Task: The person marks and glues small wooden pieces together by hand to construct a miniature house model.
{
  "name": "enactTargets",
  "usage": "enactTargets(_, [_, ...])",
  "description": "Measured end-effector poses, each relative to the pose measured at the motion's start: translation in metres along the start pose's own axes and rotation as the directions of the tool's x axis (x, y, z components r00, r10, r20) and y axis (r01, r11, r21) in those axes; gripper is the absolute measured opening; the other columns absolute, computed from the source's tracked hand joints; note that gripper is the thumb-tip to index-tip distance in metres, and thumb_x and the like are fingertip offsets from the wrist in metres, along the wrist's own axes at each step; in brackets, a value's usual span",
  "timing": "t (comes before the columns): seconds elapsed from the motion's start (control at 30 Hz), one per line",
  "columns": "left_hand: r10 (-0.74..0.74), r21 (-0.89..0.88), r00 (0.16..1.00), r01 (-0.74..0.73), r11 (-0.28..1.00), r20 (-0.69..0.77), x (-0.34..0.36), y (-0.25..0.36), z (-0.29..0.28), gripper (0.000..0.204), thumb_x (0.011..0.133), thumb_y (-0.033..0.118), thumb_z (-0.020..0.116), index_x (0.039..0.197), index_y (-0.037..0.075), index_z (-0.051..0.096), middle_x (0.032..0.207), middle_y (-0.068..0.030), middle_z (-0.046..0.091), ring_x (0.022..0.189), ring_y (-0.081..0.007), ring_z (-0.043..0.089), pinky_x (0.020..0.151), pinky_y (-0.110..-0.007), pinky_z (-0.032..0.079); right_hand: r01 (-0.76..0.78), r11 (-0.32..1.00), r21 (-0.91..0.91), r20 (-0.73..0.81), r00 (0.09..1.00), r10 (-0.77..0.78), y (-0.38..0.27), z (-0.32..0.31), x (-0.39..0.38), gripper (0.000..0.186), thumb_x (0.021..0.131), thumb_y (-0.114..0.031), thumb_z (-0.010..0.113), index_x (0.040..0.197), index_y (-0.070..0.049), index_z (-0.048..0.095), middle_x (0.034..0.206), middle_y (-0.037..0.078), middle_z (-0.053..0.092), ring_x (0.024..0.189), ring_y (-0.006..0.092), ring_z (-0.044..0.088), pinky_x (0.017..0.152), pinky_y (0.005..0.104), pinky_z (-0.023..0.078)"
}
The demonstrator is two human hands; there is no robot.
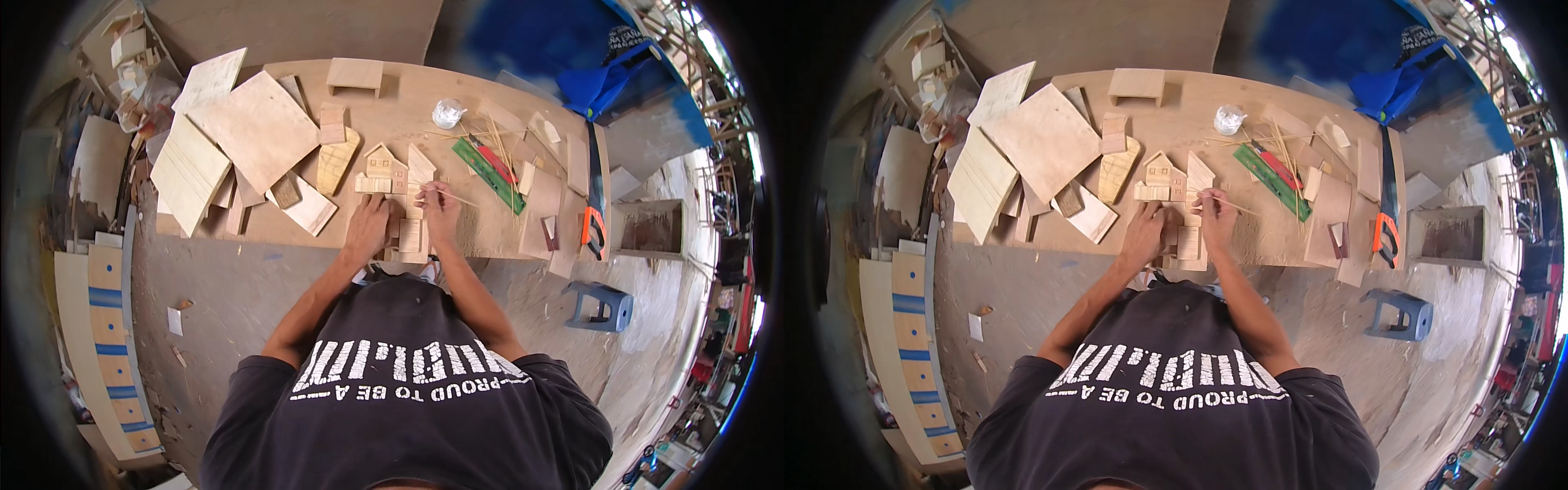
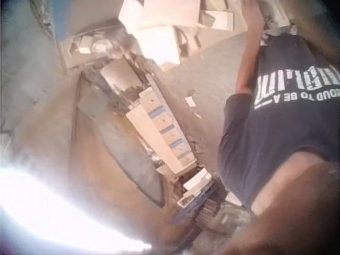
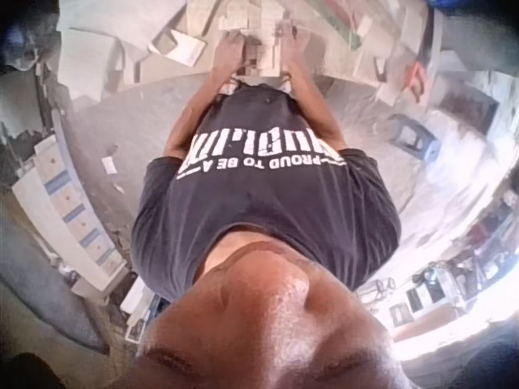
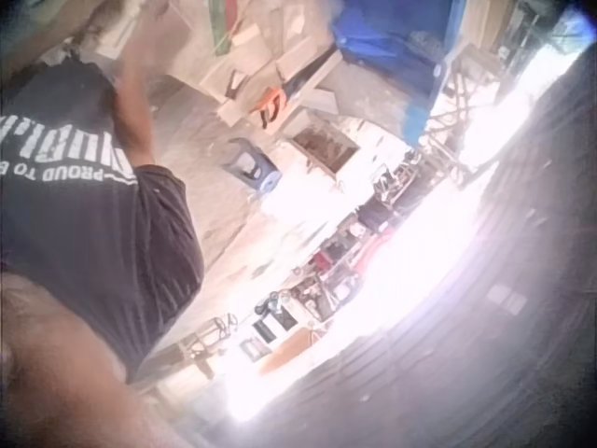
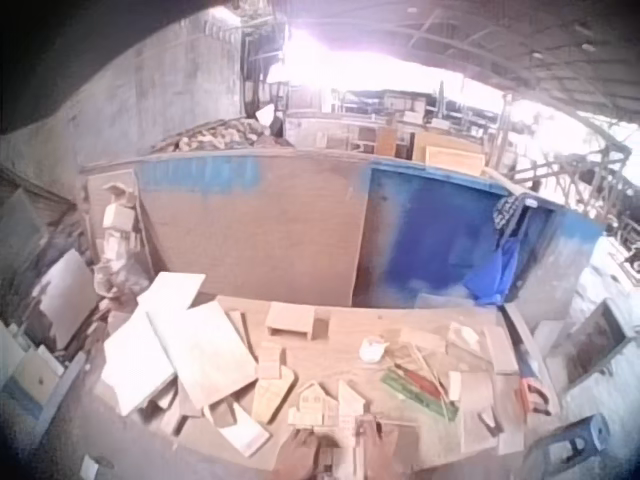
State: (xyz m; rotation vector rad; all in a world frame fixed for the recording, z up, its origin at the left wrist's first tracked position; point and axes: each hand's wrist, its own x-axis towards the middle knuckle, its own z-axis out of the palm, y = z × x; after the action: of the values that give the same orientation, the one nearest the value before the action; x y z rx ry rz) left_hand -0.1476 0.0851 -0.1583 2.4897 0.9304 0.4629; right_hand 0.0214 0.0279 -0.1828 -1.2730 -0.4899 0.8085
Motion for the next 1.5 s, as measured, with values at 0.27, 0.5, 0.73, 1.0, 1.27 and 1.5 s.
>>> enactTargets(0.27, [-0.17,-0.146,0.98,0.154,0.977,-0.105,-0.033,-0.007,-0.03,0.026,0.095,0.02,0.062,0.078,0.0,0.059,0.075,-0.016,0.059,0.066,-0.0382,0.061,0.058,-0.048,0.048,-0.028,0.967,-0.253,-0.233,0.972,-0.033,-0.066,-0.095,-0.023,0.018,0.103,-0.017,0.053,0.104,0.0,0.06,0.082,0.006,0.065,0.067,0.0097,0.061,0.063,0.026,0.054])
enactTargets(0.5, [-0.178,-0.236,0.982,0.16,0.958,-0.055,-0.05,0.021,-0.018,0.023,0.093,0.012,0.065,0.075,0.001,0.057,0.074,-0.0157,0.06,0.066,-0.0351,0.06,0.06,-0.045,0.046,-0.051,0.537,-0.842,-0.194,0.958,-0.213,-0.071,-0.187,-0.064,0.02,0.095,-0.017,0.063,0.091,0.003,0.065,0.074,0.016,0.065,0.068,0.0258,0.068,0.064,0.0343,0.051])
enactTargets(0.73, [-0.235,-0.454,0.971,0.192,0.87,-0.039,-0.051,0.084,0.032,0.002,0.086,-0.004,0.062,0.086,-0.003,0.06,0.081,-0.0206,0.063,0.073,-0.0353,0.064,0.065,-0.042,0.049,0.063,0.535,-0.843,0.061,0.998,-0.023,-0.08,-0.231,-0.055,0.02,0.09,-0.018,0.067,0.103,-0.003,0.07,0.086,0.019,0.07,0.076,0.0361,0.068,0.071,0.0417,0.053])
enactTargets(1.0, [-0.314,-0.4,0.948,0.308,0.863,0.052,-0.04,0.154,0.074,0.005,0.085,-0.002,0.06,0.089,-0.004,0.061,0.085,-0.0247,0.065,0.08,-0.0415,0.065,0.07,-0.043,0.051,0.394,0.262,-0.881,0.41,0.912,0.003,-0.055,-0.221,0.008,0.019,0.089,-0.02,0.067,0.103,-0.008,0.065,0.094,0.016,0.068,0.086,0.0387,0.067,0.073,0.0486,0.054])
enactTargets(1.27, [-0.65,-0.491,0.758,0.543,0.681,-0.062,-0.096,0.16,0.086,0.015,0.091,0.011,0.065,0.099,-0.002,0.068,0.085,-0.0165,0.071,0.075,-0.0253,0.069,0.068,-0.037,0.053,0.535,0.436,-0.723,0.551,0.828,-0.102,-0.029,-0.156,0.032,0.013,0.088,-0.017,0.064,0.096,-0.007,0.065,0.096,0.014,0.065,0.088,0.0378,0.067,0.073,0.0473,0.056])
enactTargets(1.5, [-0.782,-0.466,0.622,0.68,0.566,-0.042,-0.101,0.178,0.037,0.019,0.093,0.015,0.065,0.104,-0.001,0.069,0.087,-0.0143,0.072,0.077,-0.0224,0.069,0.071,-0.036,0.053,0.513,0.112,-0.851,0.511,0.858,-0.05,0.006,-0.13,0.047,0.014,0.088,-0.012,0.061,0.097,-0.003,0.064,0.095,0.017,0.067,0.086,0.0356,0.068,0.073,0.0474,0.056])
